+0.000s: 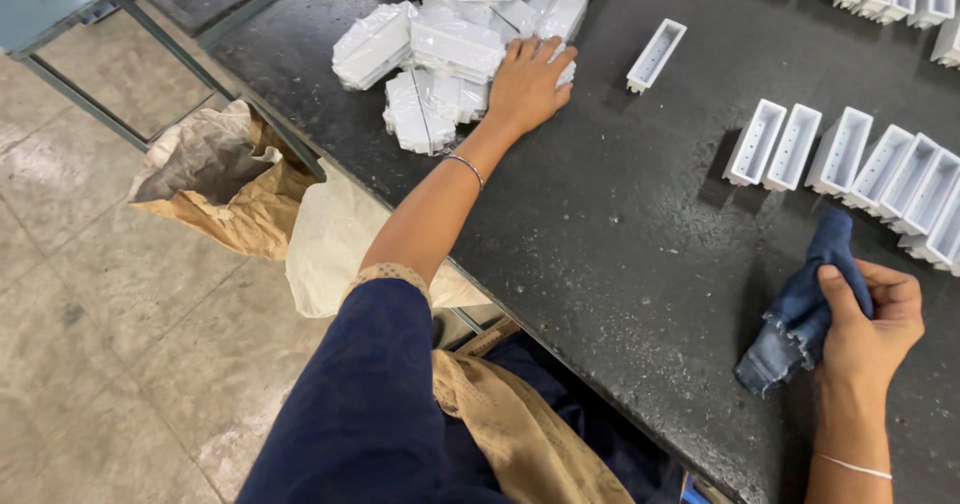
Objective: The person picks white rectangular plastic components one at a time from a pile on the worktable, wipes each piece inside and out with a blue cloth, and places the wiped pieces in rows on the table.
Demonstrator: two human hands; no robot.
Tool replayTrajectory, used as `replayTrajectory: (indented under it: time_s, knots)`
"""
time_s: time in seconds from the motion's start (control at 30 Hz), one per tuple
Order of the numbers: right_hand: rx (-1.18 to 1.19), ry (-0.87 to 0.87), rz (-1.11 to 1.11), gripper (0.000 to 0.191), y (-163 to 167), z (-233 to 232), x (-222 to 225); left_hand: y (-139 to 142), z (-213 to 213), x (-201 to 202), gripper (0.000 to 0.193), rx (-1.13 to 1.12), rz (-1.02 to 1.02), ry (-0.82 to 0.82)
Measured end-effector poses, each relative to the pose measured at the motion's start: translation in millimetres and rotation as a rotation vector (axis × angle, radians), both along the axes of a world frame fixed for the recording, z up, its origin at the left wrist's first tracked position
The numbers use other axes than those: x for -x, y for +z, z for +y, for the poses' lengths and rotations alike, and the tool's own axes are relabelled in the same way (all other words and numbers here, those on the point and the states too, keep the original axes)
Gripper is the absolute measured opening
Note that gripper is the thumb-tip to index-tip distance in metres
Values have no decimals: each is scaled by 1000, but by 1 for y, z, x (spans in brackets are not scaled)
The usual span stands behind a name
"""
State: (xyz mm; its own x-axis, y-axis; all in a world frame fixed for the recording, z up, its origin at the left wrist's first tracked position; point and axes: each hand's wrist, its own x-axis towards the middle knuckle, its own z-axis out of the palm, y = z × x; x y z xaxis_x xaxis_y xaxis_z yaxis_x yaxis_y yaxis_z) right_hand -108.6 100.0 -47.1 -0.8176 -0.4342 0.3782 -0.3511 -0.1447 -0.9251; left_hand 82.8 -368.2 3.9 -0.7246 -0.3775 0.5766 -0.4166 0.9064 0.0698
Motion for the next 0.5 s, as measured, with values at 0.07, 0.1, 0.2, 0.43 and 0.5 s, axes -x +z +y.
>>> replayTrajectory:
  time_s: [0.07,0.1,0.2,0.43,0.5]
  knots:
    - [14,2,-24,22,-3,1,1,2,3,0,57,-19,-25,13]
    - [21,4,-34,22,-4,1,2,3,5,-1,59,-29,-35,20]
    - [-13,-26,-9,21,-8,3,6,2,22,-21,68,14,53,-14]
    - [-2,1,-78,19,-12,-6,4,-8,10,-123,87,-18,117,356]
    - [-64,-49,-52,18,-9,-9,-3,-12,-7,-139,90,-63,75,350]
